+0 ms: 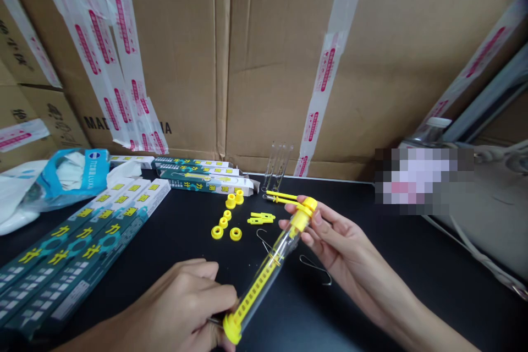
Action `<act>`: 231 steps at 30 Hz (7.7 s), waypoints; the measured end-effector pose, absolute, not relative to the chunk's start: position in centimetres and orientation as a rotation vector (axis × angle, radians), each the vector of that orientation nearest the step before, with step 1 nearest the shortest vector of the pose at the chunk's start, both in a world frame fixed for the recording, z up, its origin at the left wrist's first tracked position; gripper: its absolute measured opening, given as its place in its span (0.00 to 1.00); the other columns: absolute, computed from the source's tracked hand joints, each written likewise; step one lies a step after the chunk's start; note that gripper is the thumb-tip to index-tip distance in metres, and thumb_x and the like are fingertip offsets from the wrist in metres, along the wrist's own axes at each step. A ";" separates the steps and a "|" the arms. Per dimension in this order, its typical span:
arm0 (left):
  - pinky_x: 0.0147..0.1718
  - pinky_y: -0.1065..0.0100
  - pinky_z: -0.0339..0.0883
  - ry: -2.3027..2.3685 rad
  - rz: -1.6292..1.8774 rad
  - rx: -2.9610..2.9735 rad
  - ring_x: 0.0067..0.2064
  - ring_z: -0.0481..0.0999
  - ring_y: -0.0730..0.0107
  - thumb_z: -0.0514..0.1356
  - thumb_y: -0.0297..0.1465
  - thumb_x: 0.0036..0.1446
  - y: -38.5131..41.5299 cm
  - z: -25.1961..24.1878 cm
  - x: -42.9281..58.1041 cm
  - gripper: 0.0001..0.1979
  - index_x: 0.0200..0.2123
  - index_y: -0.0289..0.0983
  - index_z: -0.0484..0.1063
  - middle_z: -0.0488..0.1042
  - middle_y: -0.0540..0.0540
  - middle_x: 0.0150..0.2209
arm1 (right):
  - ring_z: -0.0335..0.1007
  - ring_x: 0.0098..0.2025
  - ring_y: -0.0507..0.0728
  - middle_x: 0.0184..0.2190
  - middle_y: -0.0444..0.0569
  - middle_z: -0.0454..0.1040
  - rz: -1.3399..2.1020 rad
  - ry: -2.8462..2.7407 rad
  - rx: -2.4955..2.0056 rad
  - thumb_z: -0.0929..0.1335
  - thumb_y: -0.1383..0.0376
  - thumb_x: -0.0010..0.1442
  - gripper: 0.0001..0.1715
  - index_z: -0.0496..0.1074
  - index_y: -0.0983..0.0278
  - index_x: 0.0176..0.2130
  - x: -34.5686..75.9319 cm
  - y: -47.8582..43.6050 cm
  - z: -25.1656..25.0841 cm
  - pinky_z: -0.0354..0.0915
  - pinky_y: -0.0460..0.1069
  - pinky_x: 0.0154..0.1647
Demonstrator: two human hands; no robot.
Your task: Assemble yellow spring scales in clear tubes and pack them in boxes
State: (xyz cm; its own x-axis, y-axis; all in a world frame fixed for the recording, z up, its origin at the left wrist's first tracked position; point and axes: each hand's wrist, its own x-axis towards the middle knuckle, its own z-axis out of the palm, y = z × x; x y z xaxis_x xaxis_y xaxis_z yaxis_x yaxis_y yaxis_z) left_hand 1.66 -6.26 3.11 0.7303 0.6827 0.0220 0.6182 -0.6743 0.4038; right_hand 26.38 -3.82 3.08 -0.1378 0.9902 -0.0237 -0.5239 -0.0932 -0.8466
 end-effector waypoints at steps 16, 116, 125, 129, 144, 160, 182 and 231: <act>0.33 0.72 0.66 1.035 0.167 2.568 0.34 0.77 0.68 0.60 0.13 0.50 -6.4 3.1 1.4 0.15 0.26 0.40 0.74 0.77 0.53 0.26 | 0.82 0.46 0.59 0.47 0.51 0.82 1.559 -0.821 -0.753 0.77 0.67 0.58 0.22 0.76 0.62 0.52 26.6 -3.7 2.7 0.77 0.41 0.40; 0.36 0.73 0.66 1.046 0.042 2.631 0.33 0.76 0.68 0.60 0.12 0.44 -5.6 3.4 1.0 0.16 0.26 0.40 0.74 0.74 0.52 0.27 | 0.81 0.47 0.56 0.46 0.51 0.82 1.618 -0.740 -0.701 0.74 0.69 0.61 0.16 0.77 0.65 0.50 25.7 -4.1 1.8 0.76 0.42 0.47; 0.31 0.74 0.65 1.031 0.038 2.613 0.32 0.74 0.68 0.61 0.13 0.47 -5.5 3.3 0.8 0.14 0.25 0.39 0.73 0.70 0.51 0.24 | 0.80 0.49 0.59 0.46 0.52 0.81 1.610 -0.733 -0.691 0.74 0.69 0.61 0.05 0.76 0.67 0.33 25.8 -4.0 1.3 0.76 0.42 0.47; 0.30 0.74 0.64 1.026 0.089 2.594 0.31 0.74 0.69 0.62 0.12 0.46 -5.6 2.9 0.7 0.14 0.25 0.38 0.73 0.69 0.51 0.25 | 0.81 0.48 0.60 0.46 0.53 0.82 1.608 -0.700 -0.723 0.75 0.70 0.60 0.13 0.77 0.65 0.46 25.9 -4.1 1.5 0.77 0.43 0.46; 0.31 0.74 0.63 0.985 0.134 2.657 0.32 0.73 0.70 0.61 0.11 0.43 -5.5 2.7 0.4 0.16 0.25 0.39 0.70 0.69 0.53 0.25 | 0.82 0.44 0.58 0.37 0.49 0.82 1.593 -0.726 -0.740 0.77 0.69 0.57 0.18 0.78 0.63 0.48 26.1 -3.7 1.4 0.77 0.42 0.43; 0.31 0.75 0.65 0.978 0.171 2.641 0.31 0.74 0.70 0.60 0.11 0.44 -5.7 2.9 0.5 0.16 0.24 0.39 0.71 0.70 0.53 0.25 | 0.80 0.46 0.56 0.40 0.47 0.81 1.592 -0.787 -0.757 0.76 0.67 0.59 0.29 0.73 0.59 0.58 26.1 -4.2 1.8 0.74 0.42 0.47; 0.42 0.72 0.64 0.866 0.246 2.602 0.38 0.74 0.65 0.52 0.22 0.61 -5.1 1.7 -1.1 0.11 0.33 0.43 0.69 0.72 0.50 0.34 | 0.81 0.44 0.54 0.43 0.48 0.82 1.579 -0.764 -0.755 0.75 0.69 0.60 0.24 0.76 0.58 0.55 26.3 -4.1 1.7 0.75 0.41 0.45; 0.45 0.67 0.68 0.938 0.174 2.793 0.35 0.74 0.63 0.55 0.19 0.53 -5.9 1.6 -0.2 0.12 0.35 0.41 0.69 0.77 0.50 0.33 | 0.77 0.38 0.51 0.36 0.44 0.78 1.541 -0.756 -0.752 0.79 0.66 0.54 0.21 0.80 0.58 0.48 26.0 -4.4 2.3 0.77 0.42 0.42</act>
State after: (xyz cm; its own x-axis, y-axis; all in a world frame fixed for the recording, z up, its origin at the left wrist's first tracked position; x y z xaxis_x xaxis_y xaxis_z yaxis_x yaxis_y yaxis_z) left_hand -0.23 -5.92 1.62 0.7929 0.6072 0.0508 0.5848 -0.7819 0.2160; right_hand 26.03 -4.40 2.28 -0.0898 0.9950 -0.0437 -0.5743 -0.0875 -0.8140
